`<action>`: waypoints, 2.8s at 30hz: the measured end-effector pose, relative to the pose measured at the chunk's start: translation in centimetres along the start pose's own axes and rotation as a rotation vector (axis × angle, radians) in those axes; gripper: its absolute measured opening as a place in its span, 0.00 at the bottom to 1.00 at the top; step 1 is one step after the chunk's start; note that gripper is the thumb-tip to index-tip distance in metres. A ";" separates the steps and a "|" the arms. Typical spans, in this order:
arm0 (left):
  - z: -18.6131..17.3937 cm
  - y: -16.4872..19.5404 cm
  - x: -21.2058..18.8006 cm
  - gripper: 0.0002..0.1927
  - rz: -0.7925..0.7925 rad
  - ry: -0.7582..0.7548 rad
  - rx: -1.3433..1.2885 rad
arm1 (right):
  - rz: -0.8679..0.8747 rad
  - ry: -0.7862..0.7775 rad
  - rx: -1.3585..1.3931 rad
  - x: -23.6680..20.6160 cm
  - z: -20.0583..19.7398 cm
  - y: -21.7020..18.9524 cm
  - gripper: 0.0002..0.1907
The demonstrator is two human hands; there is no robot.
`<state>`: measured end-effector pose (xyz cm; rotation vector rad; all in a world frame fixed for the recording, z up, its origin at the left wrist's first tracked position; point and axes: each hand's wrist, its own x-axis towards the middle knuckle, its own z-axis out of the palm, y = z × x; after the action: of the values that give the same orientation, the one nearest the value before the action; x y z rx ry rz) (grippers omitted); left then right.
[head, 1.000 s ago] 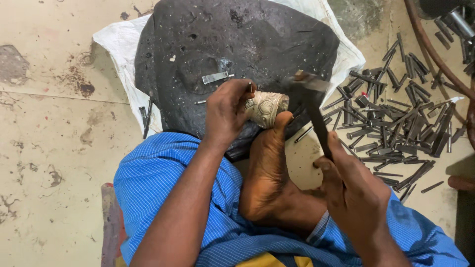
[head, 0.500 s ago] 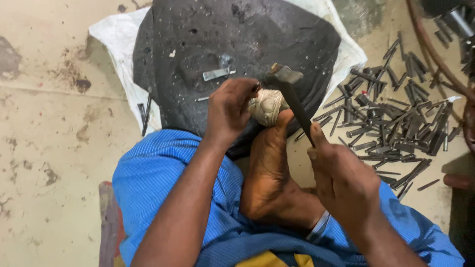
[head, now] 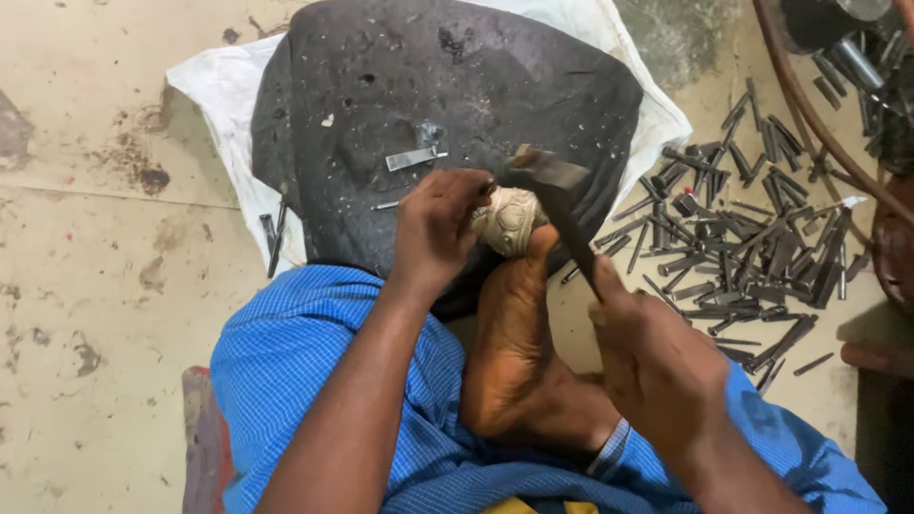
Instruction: The person sits on the floor and uses a hammer and chisel to carve a small, cylindrical metal object. They repeatedly strike the chisel to shape the object, occasionally rotating it to work on different sides.
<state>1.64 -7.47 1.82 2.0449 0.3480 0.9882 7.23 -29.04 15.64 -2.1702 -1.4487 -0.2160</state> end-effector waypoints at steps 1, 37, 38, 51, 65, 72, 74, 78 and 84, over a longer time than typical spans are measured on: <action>0.0 0.0 -0.1 0.22 -0.003 0.009 0.013 | -0.018 0.059 0.081 0.0 0.0 0.0 0.16; -0.4 -0.5 -0.3 0.24 0.042 -0.045 -0.034 | 0.056 0.039 0.034 -0.2 -0.2 -0.4 0.14; -0.5 -0.1 -0.5 0.24 -0.008 -0.062 -0.031 | 0.096 -0.064 0.000 -0.5 -0.2 -0.5 0.16; -1.8 1.5 -1.0 0.06 -0.303 0.158 -0.087 | 0.386 0.165 0.212 -5.7 2.3 2.8 0.19; 1.1 3.2 -0.6 0.07 -0.015 -0.011 0.150 | 0.198 0.253 0.271 -8.0 6.5 7.4 0.22; 1.0 3.6 -0.1 0.09 0.073 -0.113 0.260 | 0.103 0.305 0.109 -7.6 6.7 7.5 0.26; 0.9 3.7 0.0 0.09 0.099 -0.128 0.275 | 0.086 0.324 0.128 -7.4 6.6 7.4 0.27; 0.9 3.7 0.1 0.09 0.102 -0.160 0.312 | 0.088 0.335 0.099 -7.0 6.8 7.1 0.28; 0.8 3.5 0.2 0.12 0.136 -0.155 0.293 | 0.113 0.317 0.122 -6.6 7.2 6.9 0.25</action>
<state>2.01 -9.99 4.31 2.4218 0.2871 0.8925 9.65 -32.86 4.54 -2.0044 -1.1301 -0.4005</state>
